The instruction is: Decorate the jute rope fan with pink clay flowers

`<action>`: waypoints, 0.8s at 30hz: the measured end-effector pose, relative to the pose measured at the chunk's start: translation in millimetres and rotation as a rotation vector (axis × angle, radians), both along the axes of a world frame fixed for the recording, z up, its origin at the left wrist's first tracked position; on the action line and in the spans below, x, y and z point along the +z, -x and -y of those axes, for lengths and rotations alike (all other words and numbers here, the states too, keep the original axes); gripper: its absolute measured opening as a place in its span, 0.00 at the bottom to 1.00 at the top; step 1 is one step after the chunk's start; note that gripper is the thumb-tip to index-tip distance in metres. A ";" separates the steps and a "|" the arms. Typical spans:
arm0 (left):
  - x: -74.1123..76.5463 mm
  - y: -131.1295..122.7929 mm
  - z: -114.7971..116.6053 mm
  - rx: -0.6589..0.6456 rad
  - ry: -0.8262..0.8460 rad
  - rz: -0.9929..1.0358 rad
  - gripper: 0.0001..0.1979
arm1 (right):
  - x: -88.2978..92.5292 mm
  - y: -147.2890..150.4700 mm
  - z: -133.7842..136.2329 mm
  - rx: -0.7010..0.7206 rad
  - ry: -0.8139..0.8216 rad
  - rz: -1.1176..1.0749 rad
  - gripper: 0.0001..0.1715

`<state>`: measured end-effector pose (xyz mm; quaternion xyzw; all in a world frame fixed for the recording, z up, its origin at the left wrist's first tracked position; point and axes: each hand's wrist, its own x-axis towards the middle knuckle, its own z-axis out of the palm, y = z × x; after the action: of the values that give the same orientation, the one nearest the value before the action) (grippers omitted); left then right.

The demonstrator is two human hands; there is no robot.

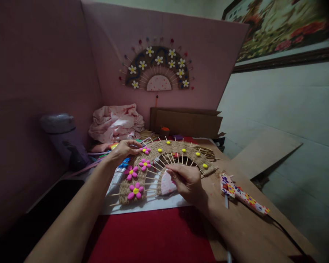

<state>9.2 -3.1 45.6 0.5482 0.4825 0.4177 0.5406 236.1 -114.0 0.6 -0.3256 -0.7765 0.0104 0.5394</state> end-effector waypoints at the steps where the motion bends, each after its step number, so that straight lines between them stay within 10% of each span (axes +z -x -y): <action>1: -1.2 -0.8 -1.0 0.009 -0.011 -0.002 0.11 | 0.2 0.0 0.1 0.003 -0.003 0.000 0.10; 24: -17.0 -2.7 -10.8 -0.033 -0.175 -0.059 0.16 | 1.3 -0.1 -0.2 -0.002 -0.054 0.014 0.09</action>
<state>12.0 7.6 28.6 0.6133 0.4507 0.4329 0.4831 236.2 -113.8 1.9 -0.3117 -0.7799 -0.0135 0.5426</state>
